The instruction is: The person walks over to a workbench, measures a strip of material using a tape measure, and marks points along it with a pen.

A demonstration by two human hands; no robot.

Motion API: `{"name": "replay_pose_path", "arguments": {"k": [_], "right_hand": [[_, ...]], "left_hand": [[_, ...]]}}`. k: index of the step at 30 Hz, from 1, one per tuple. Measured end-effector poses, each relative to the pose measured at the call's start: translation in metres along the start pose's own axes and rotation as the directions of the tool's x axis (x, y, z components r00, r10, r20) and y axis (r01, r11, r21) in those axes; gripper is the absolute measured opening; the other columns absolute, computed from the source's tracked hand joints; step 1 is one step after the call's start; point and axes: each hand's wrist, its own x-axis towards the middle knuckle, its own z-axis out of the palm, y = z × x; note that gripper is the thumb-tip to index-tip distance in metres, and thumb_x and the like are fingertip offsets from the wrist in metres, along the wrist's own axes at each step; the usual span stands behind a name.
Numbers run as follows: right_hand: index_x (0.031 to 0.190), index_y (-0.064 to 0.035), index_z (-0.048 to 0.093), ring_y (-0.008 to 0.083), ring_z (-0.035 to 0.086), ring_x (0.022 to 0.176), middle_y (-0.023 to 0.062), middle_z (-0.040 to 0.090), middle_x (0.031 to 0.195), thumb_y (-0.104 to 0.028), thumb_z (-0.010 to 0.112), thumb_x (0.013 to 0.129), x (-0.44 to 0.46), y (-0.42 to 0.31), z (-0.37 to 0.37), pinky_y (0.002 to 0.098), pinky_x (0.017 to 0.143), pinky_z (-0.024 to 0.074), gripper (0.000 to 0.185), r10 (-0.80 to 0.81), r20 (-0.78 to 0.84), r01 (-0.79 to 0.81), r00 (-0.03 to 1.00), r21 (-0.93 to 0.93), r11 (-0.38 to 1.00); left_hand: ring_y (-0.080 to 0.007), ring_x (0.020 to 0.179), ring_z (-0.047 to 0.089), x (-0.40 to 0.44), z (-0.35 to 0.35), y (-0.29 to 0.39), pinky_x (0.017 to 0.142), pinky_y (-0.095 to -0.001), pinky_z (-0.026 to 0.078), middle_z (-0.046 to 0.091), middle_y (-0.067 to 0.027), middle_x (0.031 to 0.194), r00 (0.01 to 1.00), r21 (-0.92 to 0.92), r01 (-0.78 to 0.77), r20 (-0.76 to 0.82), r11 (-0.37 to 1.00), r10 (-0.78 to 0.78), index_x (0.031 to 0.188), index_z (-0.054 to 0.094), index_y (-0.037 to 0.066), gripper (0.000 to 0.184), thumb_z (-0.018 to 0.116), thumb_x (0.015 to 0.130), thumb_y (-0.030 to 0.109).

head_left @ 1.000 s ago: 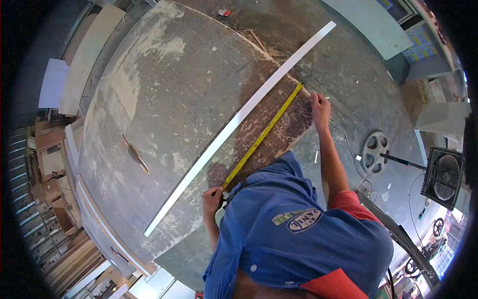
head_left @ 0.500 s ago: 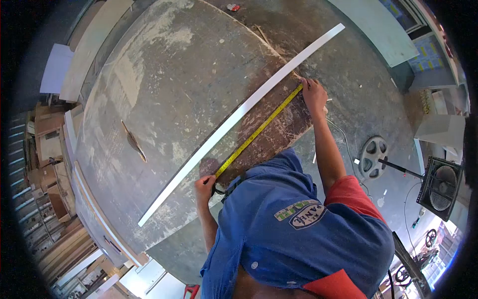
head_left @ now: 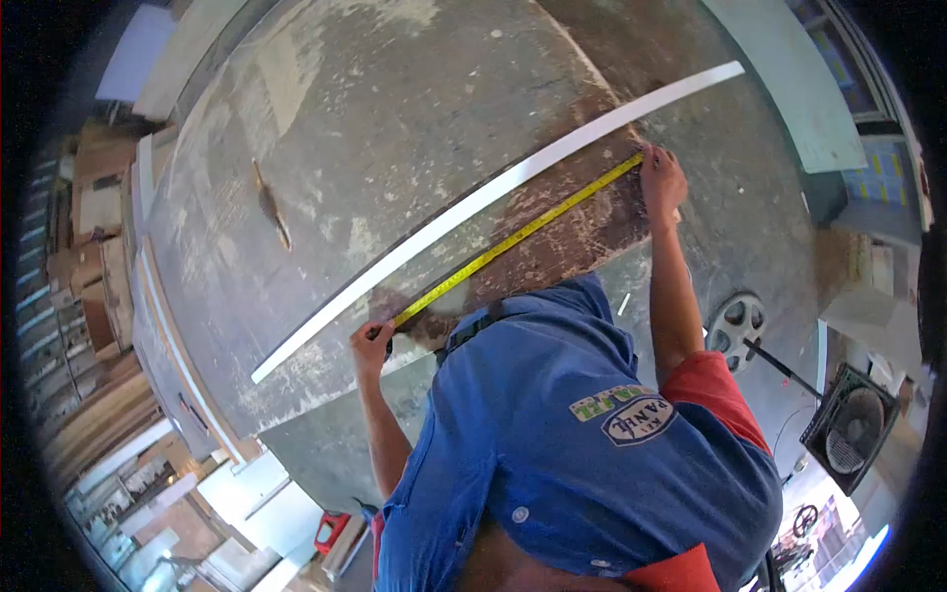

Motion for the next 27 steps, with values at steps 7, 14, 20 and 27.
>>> {"name": "replay_pose_path", "arguments": {"k": [7,14,20,27], "right_hand": [[0.104,-0.0161,0.073,0.0320,0.067,0.092,0.0068,0.070,0.102,-0.046,0.053,0.097,0.000,0.001,0.003,0.0431,0.077,0.0524,0.037,0.006,0.026,-0.004,1.000,-0.081,0.997],[0.104,-0.0164,0.073,0.0335,0.067,0.092,0.0085,0.070,0.101,-0.050,0.051,0.096,0.000,0.000,0.005,0.0447,0.076,0.0522,0.041,-0.046,0.014,0.047,0.999,-0.098,0.994],[0.105,-0.0180,0.074,0.0359,0.067,0.091,0.0102,0.071,0.099,-0.051,0.051,0.096,-0.002,-0.005,0.004,0.0473,0.075,0.0522,0.042,-0.010,0.009,0.011,1.000,-0.078,0.997],[0.109,-0.0187,0.073,0.0356,0.067,0.093,0.0102,0.071,0.105,-0.053,0.048,0.096,-0.001,0.002,0.009,0.0471,0.077,0.0528,0.045,-0.008,0.040,0.011,0.999,-0.086,0.996]], "left_hand": [[-0.0090,0.062,0.059,0.006,-0.047,-0.100,0.057,-0.0258,0.047,0.067,-0.0039,0.068,0.966,-0.087,0.017,-0.255,0.996,-0.039,0.081,0.071,0.000,0.031,0.082,0.078,0.029],[-0.0087,0.056,0.053,0.006,-0.055,-0.090,0.052,-0.0282,0.042,0.062,-0.0018,0.062,0.964,-0.021,0.050,-0.262,0.999,-0.054,0.075,0.070,0.002,0.034,0.083,0.076,0.033],[-0.0092,0.055,0.051,0.010,-0.058,-0.092,0.051,-0.0291,0.040,0.061,-0.0025,0.060,0.972,-0.006,0.063,-0.225,0.998,-0.063,0.074,0.068,0.002,0.033,0.084,0.075,0.031],[-0.0129,0.054,0.056,0.010,-0.057,-0.090,0.053,-0.0310,0.043,0.063,-0.0063,0.061,0.968,0.027,0.103,-0.231,0.994,-0.094,0.076,0.071,0.004,0.033,0.083,0.074,0.034]]}}
